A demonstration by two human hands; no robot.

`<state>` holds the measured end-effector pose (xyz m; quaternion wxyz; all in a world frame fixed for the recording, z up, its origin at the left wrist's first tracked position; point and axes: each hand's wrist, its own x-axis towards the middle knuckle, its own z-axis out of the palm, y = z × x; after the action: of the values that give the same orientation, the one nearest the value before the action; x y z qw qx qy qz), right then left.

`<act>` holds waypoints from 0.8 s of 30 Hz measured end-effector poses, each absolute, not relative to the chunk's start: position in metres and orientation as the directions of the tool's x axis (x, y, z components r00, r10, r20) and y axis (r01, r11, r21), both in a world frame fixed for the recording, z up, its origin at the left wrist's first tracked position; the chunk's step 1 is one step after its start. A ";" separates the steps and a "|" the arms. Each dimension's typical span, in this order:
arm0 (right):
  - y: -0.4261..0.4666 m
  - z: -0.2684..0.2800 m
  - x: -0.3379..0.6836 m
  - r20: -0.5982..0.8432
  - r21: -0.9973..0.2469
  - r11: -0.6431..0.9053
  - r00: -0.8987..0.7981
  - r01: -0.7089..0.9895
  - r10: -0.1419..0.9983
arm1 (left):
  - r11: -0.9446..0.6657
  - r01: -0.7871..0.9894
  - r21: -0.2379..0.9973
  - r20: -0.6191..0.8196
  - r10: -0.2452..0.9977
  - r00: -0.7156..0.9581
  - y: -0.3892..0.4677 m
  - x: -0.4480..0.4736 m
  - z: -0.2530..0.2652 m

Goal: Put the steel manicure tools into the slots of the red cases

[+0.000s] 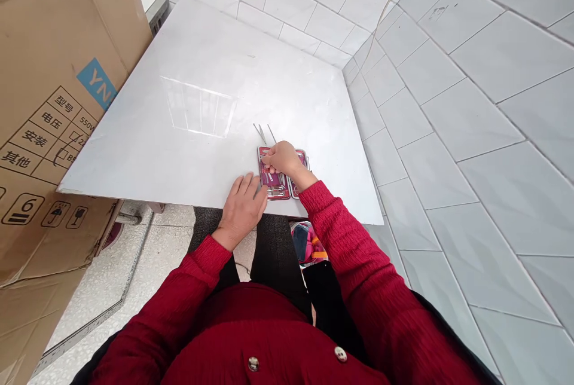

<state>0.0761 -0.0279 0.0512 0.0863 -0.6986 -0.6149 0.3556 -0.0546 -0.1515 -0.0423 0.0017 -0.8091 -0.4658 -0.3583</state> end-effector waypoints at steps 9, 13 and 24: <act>-0.025 0.030 0.090 -0.359 -0.766 -0.265 -0.048 0.585 0.932 | -0.560 0.764 0.321 0.577 0.755 0.311 -0.151 -0.054 -0.041; -0.027 0.027 0.090 -0.329 -0.789 -0.248 -0.046 0.562 0.943 | -0.561 0.777 0.285 0.585 0.745 0.322 -0.151 -0.054 -0.041; 0.007 0.032 0.095 -0.200 -0.842 -0.190 0.035 0.506 0.979 | -0.565 0.774 0.285 0.563 0.753 0.342 -0.152 -0.056 -0.039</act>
<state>0.0948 0.0066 0.0318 0.2929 -0.6571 -0.5648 0.4042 -0.0558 -0.1517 -0.0387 0.0163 -0.8189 -0.4662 -0.3343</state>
